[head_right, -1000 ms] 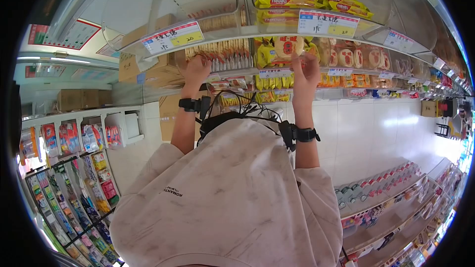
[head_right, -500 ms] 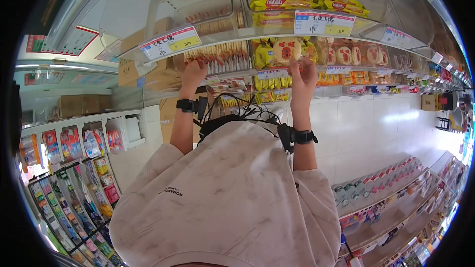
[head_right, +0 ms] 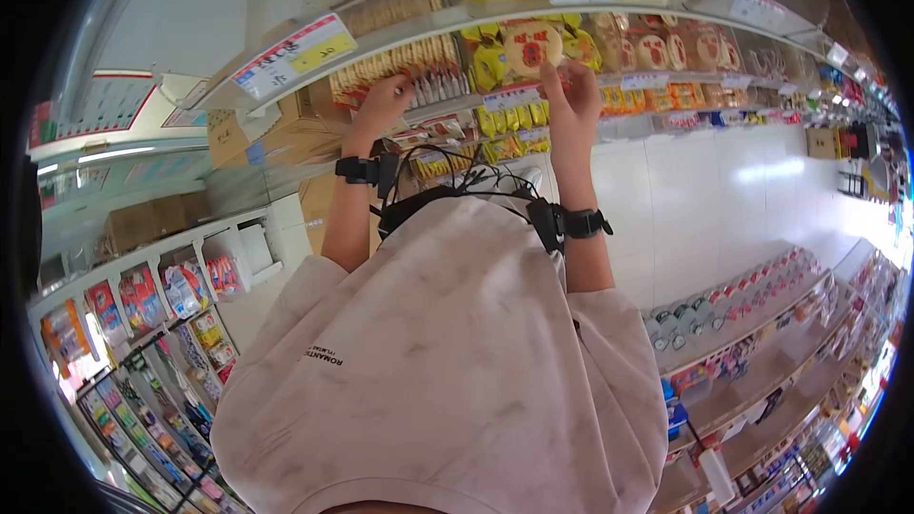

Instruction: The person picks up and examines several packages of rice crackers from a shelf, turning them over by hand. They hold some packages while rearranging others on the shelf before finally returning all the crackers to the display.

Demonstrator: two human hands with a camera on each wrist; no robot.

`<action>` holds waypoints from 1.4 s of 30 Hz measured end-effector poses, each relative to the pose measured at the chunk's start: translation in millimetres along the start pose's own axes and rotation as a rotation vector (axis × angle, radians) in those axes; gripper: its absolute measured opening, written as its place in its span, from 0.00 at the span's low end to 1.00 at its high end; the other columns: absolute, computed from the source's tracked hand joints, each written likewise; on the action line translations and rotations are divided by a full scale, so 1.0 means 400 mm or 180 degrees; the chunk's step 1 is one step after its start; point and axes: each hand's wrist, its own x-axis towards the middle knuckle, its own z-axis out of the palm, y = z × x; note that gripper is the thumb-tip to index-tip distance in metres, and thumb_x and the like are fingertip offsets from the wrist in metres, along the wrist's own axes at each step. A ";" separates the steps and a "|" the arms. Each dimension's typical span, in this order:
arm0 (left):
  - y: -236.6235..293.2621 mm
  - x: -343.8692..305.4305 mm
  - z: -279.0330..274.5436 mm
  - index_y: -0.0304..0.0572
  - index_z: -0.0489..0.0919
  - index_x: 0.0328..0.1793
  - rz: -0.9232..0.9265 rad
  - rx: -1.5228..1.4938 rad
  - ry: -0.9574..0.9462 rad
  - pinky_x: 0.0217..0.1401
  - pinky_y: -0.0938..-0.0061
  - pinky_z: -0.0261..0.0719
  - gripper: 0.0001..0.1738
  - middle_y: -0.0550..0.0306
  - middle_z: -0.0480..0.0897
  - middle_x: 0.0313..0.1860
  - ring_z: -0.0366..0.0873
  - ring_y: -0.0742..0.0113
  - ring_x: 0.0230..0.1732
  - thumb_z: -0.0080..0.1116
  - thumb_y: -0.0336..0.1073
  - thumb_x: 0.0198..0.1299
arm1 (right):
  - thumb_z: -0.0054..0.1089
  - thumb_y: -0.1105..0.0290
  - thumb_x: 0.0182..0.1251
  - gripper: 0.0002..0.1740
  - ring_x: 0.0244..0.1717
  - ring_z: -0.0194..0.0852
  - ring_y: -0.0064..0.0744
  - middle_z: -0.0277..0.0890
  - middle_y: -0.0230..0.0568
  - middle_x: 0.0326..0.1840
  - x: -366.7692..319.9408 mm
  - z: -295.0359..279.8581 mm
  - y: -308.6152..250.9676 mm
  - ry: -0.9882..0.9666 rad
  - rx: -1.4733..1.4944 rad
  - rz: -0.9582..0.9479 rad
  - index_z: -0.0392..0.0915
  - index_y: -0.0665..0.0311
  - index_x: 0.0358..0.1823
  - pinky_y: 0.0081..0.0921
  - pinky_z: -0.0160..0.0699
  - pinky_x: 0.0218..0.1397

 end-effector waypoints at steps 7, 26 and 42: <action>0.041 0.012 -0.035 0.33 0.85 0.49 -0.0572 0.0285 -0.0649 0.55 0.55 0.79 0.24 0.39 0.87 0.44 0.85 0.42 0.49 0.56 0.50 0.65 | 0.69 0.67 0.71 0.11 0.36 0.77 0.19 0.79 0.29 0.35 -0.009 -0.010 0.003 0.0113 0.0069 0.0024 0.79 0.63 0.47 0.20 0.73 0.43; 0.065 0.034 0.043 0.35 0.84 0.55 0.0045 -0.0218 -0.0259 0.58 0.64 0.78 0.25 0.46 0.88 0.45 0.86 0.54 0.49 0.52 0.51 0.75 | 0.69 0.70 0.70 0.11 0.35 0.75 0.16 0.78 0.30 0.38 -0.037 -0.023 -0.018 0.0211 0.0094 -0.0087 0.78 0.67 0.48 0.17 0.73 0.38; 0.102 0.048 0.059 0.36 0.82 0.60 0.0544 -0.0117 -0.0324 0.56 0.60 0.79 0.24 0.39 0.87 0.46 0.85 0.45 0.51 0.54 0.49 0.72 | 0.68 0.68 0.71 0.12 0.35 0.74 0.16 0.78 0.30 0.37 -0.070 -0.028 0.004 0.0460 -0.0122 -0.0035 0.77 0.68 0.48 0.17 0.72 0.38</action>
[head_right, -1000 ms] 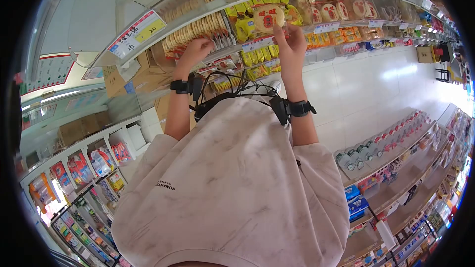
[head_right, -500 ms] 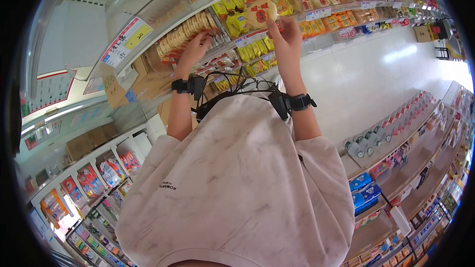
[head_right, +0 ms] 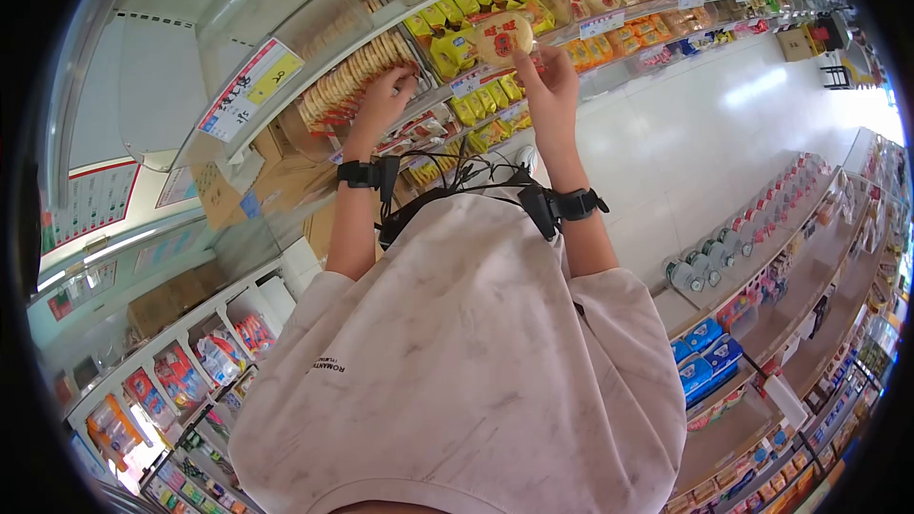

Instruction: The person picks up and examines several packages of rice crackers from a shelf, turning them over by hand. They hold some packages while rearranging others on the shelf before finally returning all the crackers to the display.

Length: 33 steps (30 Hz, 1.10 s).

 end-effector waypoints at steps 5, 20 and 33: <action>0.029 0.002 -0.038 0.41 0.82 0.63 -0.0108 -0.0266 -0.0555 0.55 0.59 0.80 0.24 0.39 0.87 0.48 0.86 0.46 0.51 0.55 0.50 0.71 | 0.68 0.67 0.71 0.13 0.35 0.75 0.16 0.79 0.31 0.37 -0.024 -0.003 -0.005 0.0071 -0.0096 0.0005 0.78 0.68 0.47 0.17 0.73 0.38; 0.165 -0.079 -0.051 0.39 0.85 0.52 0.0154 -0.0432 0.0689 0.46 0.58 0.82 0.16 0.45 0.87 0.38 0.86 0.47 0.42 0.57 0.42 0.68 | 0.67 0.71 0.72 0.12 0.39 0.77 0.17 0.81 0.33 0.41 -0.005 -0.056 -0.030 -0.0280 -0.0090 0.0210 0.78 0.69 0.50 0.19 0.76 0.43; 0.091 -0.068 0.044 0.32 0.83 0.45 -0.1036 0.0816 0.2094 0.46 0.58 0.81 0.15 0.42 0.86 0.38 0.85 0.47 0.41 0.60 0.39 0.64 | 0.65 0.73 0.73 0.11 0.43 0.74 0.14 0.79 0.26 0.42 0.192 -0.274 -0.021 -0.1360 0.0195 0.0185 0.79 0.64 0.53 0.17 0.72 0.47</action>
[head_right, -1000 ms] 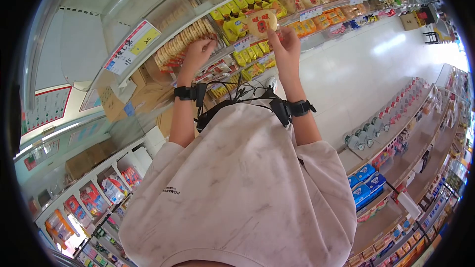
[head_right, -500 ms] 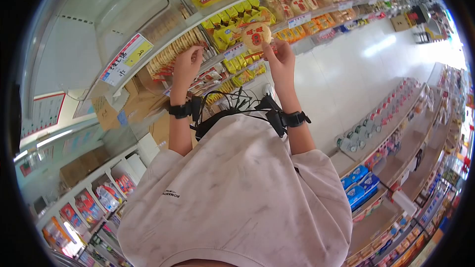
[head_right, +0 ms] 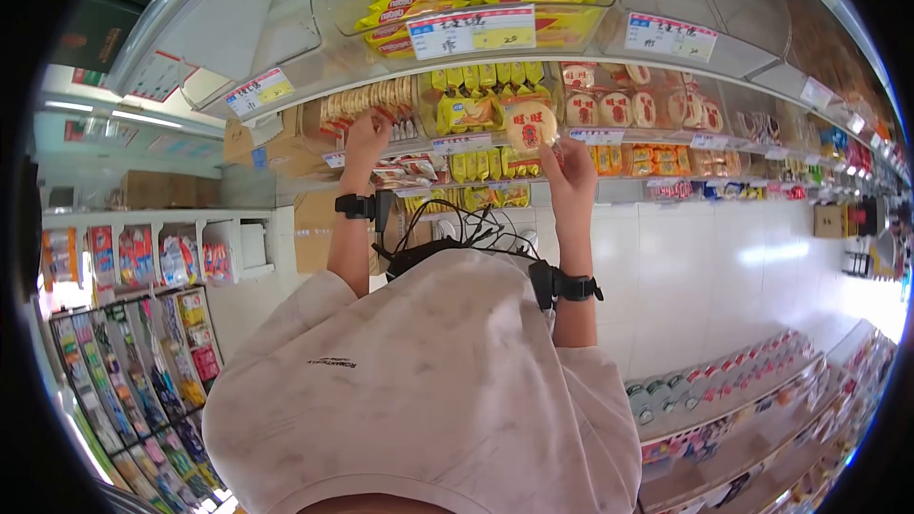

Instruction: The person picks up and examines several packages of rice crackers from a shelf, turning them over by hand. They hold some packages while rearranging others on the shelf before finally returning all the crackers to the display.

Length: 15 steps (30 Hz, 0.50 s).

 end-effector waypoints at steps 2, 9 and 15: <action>0.029 -0.032 -0.013 0.31 0.83 0.47 0.0238 0.0139 0.0150 0.46 0.61 0.81 0.15 0.42 0.87 0.39 0.85 0.49 0.41 0.60 0.39 0.65 | 0.65 0.74 0.72 0.11 0.43 0.74 0.14 0.80 0.28 0.43 0.014 -0.039 0.004 -0.0140 0.0051 0.0086 0.78 0.66 0.53 0.17 0.73 0.47; 0.327 -0.157 -0.125 0.34 0.84 0.50 -0.0360 -0.1537 -0.0695 0.41 0.75 0.78 0.21 0.58 0.85 0.37 0.81 0.75 0.38 0.53 0.47 0.77 | 0.65 0.77 0.72 0.12 0.45 0.80 0.19 0.83 0.35 0.46 0.042 -0.060 0.030 -0.0703 0.0090 0.0248 0.75 0.69 0.53 0.19 0.79 0.49; 0.397 -0.212 -0.030 0.32 0.80 0.57 -0.0239 -0.2526 -0.1592 0.45 0.78 0.79 0.19 0.60 0.84 0.50 0.80 0.77 0.43 0.59 0.44 0.75 | 0.67 0.75 0.70 0.14 0.39 0.86 0.22 0.86 0.38 0.37 -0.003 0.029 -0.007 -0.1565 -0.0225 0.0540 0.74 0.68 0.53 0.21 0.84 0.43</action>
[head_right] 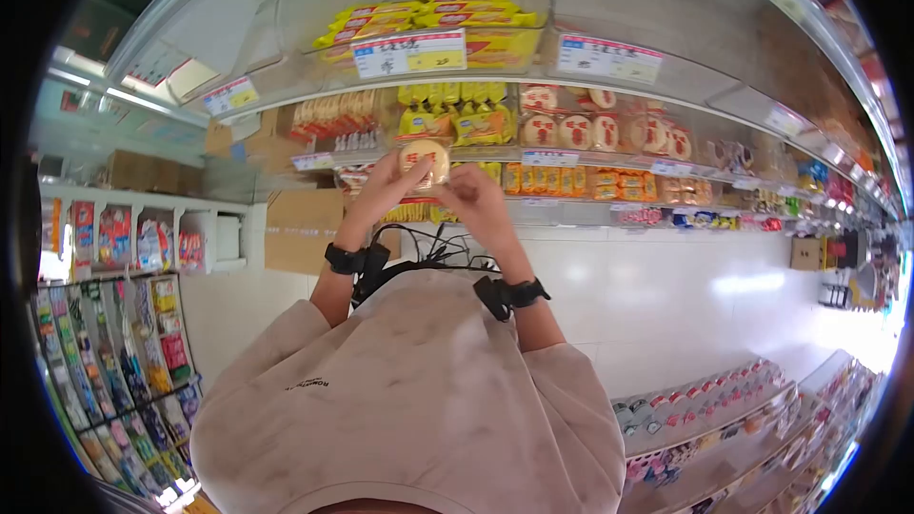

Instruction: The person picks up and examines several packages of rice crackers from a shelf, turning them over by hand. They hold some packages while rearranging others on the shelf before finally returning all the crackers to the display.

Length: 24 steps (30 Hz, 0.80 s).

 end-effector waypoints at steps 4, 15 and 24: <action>0.006 -0.003 0.015 0.34 0.76 0.63 0.0258 -0.0889 0.0178 0.51 0.78 0.81 0.18 0.57 0.84 0.55 0.81 0.77 0.49 0.61 0.37 0.73 | 0.68 0.73 0.70 0.13 0.34 0.87 0.22 0.86 0.37 0.32 0.003 -0.014 -0.052 0.0100 -0.0410 -0.0075 0.76 0.68 0.51 0.20 0.83 0.39; 0.033 -0.002 -0.020 0.36 0.73 0.64 0.0440 -0.1163 0.0364 0.50 0.75 0.85 0.19 0.54 0.83 0.56 0.84 0.72 0.52 0.61 0.32 0.71 | 0.68 0.67 0.61 0.18 0.47 0.87 0.47 0.87 0.48 0.43 0.227 -0.535 0.037 0.1683 -0.3360 -0.0202 0.82 0.61 0.53 0.42 0.83 0.54; 0.045 0.000 -0.028 0.35 0.70 0.70 0.0421 -0.1680 0.0128 0.59 0.72 0.83 0.21 0.49 0.83 0.59 0.85 0.62 0.58 0.51 0.40 0.78 | 0.79 0.62 0.41 0.47 0.75 0.61 0.63 0.65 0.49 0.76 0.281 -0.538 0.090 0.0993 -0.4855 0.0455 0.73 0.53 0.70 0.47 0.72 0.73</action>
